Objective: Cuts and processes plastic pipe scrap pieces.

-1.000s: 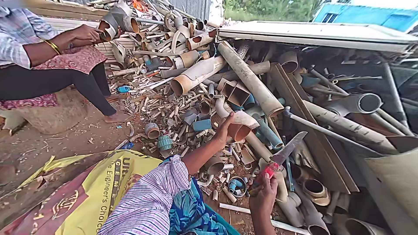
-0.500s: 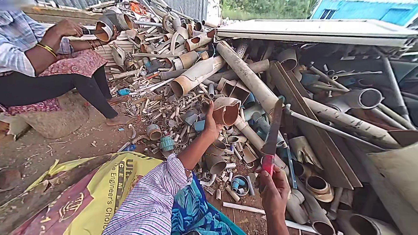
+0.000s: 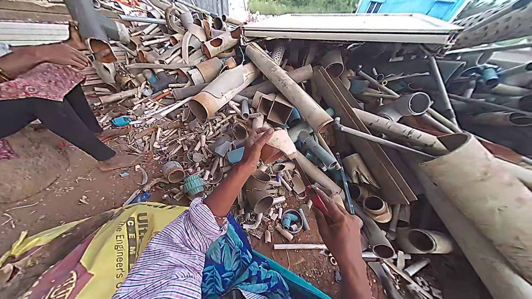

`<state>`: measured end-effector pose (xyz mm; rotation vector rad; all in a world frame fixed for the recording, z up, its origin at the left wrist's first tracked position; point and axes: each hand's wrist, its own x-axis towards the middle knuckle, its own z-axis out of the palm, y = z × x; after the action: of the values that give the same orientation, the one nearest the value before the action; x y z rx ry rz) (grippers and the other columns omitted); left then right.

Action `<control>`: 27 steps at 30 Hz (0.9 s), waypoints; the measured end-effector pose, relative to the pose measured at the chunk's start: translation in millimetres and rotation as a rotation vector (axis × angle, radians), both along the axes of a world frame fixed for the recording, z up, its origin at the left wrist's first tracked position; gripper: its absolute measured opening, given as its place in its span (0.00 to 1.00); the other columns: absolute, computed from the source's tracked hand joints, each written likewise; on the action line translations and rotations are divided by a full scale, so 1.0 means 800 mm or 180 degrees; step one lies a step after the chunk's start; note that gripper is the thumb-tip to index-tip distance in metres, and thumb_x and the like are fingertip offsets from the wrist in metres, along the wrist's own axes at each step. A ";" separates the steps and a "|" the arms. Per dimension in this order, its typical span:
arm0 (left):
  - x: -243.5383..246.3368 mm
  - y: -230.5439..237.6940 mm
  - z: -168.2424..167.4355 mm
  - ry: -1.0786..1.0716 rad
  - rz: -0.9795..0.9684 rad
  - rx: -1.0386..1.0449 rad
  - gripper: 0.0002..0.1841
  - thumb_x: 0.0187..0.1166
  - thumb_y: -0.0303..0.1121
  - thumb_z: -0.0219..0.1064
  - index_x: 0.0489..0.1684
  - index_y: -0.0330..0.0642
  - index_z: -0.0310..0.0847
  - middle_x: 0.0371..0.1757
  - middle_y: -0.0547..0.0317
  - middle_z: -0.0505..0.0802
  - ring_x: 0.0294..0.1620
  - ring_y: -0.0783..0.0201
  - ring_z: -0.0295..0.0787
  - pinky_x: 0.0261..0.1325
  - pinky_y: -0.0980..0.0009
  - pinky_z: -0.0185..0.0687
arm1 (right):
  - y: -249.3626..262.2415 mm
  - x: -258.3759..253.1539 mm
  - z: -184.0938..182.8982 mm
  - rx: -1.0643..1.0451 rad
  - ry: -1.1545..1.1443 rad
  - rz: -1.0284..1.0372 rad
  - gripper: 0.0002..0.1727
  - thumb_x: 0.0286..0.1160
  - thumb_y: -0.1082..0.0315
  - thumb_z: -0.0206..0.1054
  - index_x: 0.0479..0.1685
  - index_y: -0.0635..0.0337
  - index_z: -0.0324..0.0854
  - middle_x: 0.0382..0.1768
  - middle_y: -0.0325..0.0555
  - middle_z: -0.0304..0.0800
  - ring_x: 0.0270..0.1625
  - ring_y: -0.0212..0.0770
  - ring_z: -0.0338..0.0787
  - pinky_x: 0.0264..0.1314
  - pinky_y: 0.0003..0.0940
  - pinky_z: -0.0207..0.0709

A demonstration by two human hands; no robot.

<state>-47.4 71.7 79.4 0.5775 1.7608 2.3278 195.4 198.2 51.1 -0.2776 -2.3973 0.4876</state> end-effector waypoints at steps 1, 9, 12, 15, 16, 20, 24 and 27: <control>0.003 0.002 0.000 0.0051 -0.0039 -0.0052 0.23 0.87 0.40 0.61 0.74 0.35 0.69 0.59 0.50 0.86 0.56 0.67 0.84 0.63 0.65 0.80 | -0.004 0.000 0.000 -0.0005 -0.0063 -0.0064 0.23 0.72 0.70 0.66 0.67 0.61 0.88 0.39 0.61 0.93 0.32 0.62 0.92 0.29 0.62 0.79; 0.001 0.014 -0.010 -0.0586 0.0212 -0.0292 0.34 0.84 0.50 0.66 0.81 0.37 0.61 0.66 0.40 0.83 0.63 0.53 0.83 0.66 0.53 0.79 | -0.015 -0.009 -0.024 -0.0655 -0.0404 0.0725 0.25 0.73 0.69 0.66 0.72 0.61 0.84 0.48 0.58 0.95 0.41 0.57 0.95 0.44 0.56 0.86; 0.001 0.013 -0.007 -0.0554 0.0313 -0.0401 0.38 0.82 0.48 0.68 0.85 0.37 0.56 0.70 0.37 0.80 0.67 0.50 0.80 0.69 0.50 0.77 | -0.011 -0.014 -0.022 -0.0384 -0.0227 0.0194 0.24 0.73 0.73 0.67 0.72 0.59 0.85 0.44 0.63 0.93 0.37 0.63 0.93 0.34 0.62 0.82; 0.001 0.017 -0.010 -0.0569 0.0389 -0.0563 0.38 0.82 0.49 0.70 0.85 0.38 0.56 0.67 0.37 0.83 0.64 0.47 0.82 0.66 0.47 0.78 | -0.014 -0.024 -0.027 -0.0192 -0.0235 -0.0103 0.25 0.72 0.74 0.67 0.72 0.54 0.86 0.40 0.64 0.91 0.31 0.65 0.91 0.26 0.61 0.78; -0.001 0.018 -0.013 -0.0569 0.0419 -0.0573 0.38 0.82 0.50 0.70 0.84 0.38 0.56 0.66 0.37 0.83 0.63 0.47 0.83 0.65 0.46 0.79 | -0.017 -0.024 -0.029 -0.0292 -0.0363 0.0022 0.25 0.73 0.74 0.67 0.72 0.53 0.86 0.40 0.64 0.91 0.32 0.66 0.91 0.28 0.62 0.79; -0.011 0.021 -0.015 -0.0691 0.0442 -0.0429 0.38 0.82 0.50 0.69 0.83 0.37 0.57 0.69 0.36 0.82 0.67 0.49 0.81 0.68 0.49 0.77 | -0.014 -0.023 -0.034 -0.0599 -0.0419 0.0587 0.26 0.73 0.70 0.67 0.73 0.56 0.85 0.46 0.59 0.93 0.39 0.59 0.94 0.39 0.58 0.85; -0.012 0.022 -0.015 -0.0587 0.0346 -0.0397 0.37 0.82 0.49 0.68 0.84 0.39 0.56 0.68 0.39 0.83 0.66 0.52 0.81 0.68 0.52 0.78 | -0.009 -0.027 -0.033 -0.0435 -0.0255 0.0043 0.26 0.73 0.74 0.67 0.74 0.57 0.84 0.42 0.64 0.90 0.33 0.64 0.91 0.30 0.60 0.80; -0.009 0.023 -0.014 -0.0556 0.0403 -0.0395 0.37 0.82 0.47 0.69 0.84 0.38 0.57 0.66 0.39 0.83 0.63 0.52 0.82 0.66 0.52 0.79 | -0.006 -0.026 -0.032 -0.0802 -0.0618 0.0597 0.26 0.76 0.72 0.65 0.76 0.59 0.81 0.49 0.63 0.93 0.45 0.62 0.94 0.47 0.60 0.84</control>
<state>-54.3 90.3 67.9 0.2419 1.8911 2.2489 174.8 193.6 25.2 -0.2191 -2.5635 0.8889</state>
